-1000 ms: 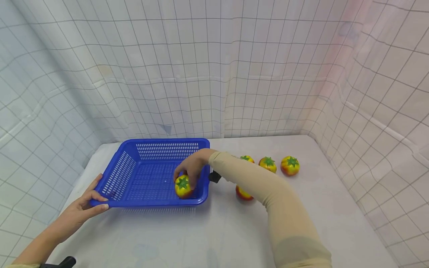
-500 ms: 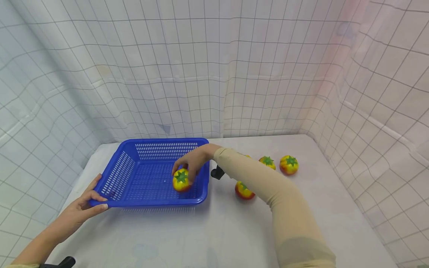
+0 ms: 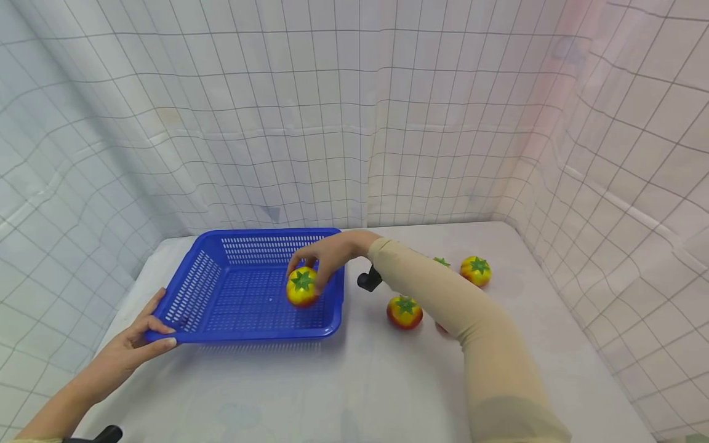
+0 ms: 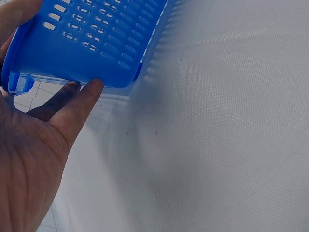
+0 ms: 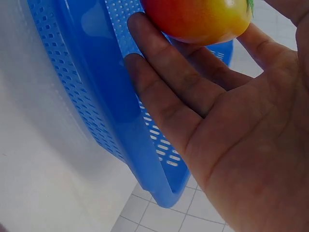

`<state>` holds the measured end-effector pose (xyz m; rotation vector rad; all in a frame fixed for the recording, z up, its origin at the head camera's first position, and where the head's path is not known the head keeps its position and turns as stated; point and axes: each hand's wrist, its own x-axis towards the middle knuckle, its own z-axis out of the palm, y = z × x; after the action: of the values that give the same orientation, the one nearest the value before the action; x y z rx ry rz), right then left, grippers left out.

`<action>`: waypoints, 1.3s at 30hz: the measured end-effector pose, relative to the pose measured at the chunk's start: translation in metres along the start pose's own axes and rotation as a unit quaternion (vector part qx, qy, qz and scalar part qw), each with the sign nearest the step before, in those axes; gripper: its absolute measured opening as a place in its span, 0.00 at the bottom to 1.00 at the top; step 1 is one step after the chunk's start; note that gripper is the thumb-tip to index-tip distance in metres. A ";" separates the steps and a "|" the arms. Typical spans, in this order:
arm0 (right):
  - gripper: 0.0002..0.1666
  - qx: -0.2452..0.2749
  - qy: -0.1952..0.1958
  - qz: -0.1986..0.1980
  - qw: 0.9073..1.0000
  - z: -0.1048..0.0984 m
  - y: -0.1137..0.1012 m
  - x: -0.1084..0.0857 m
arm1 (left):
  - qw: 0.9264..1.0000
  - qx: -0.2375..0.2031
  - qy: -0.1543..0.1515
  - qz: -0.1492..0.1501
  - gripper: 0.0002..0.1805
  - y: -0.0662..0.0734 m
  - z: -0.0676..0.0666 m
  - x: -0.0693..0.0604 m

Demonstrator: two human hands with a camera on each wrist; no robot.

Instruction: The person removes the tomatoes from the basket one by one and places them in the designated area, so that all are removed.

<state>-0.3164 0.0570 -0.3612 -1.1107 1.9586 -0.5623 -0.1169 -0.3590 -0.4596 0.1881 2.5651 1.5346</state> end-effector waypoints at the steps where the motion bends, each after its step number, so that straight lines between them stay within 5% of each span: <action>1: 0.38 0.001 0.002 -0.001 1.000 -0.001 0.000 -0.002 | 1.000 0.000 0.000 0.001 0.13 0.000 0.000 0.000; 19: 0.41 0.044 0.026 -0.002 0.999 -0.011 0.010 -0.046 | 1.000 -0.018 -0.009 0.007 0.13 0.000 -0.001 0.000; 39: 0.42 0.060 0.055 0.060 0.995 -0.005 0.026 -0.083 | 0.999 -0.032 -0.015 0.022 0.10 -0.003 -0.002 0.002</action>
<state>-0.3090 0.1415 -0.3413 -0.8975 2.0413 -0.6789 -0.1188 -0.3614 -0.4614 0.2608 2.5024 1.6135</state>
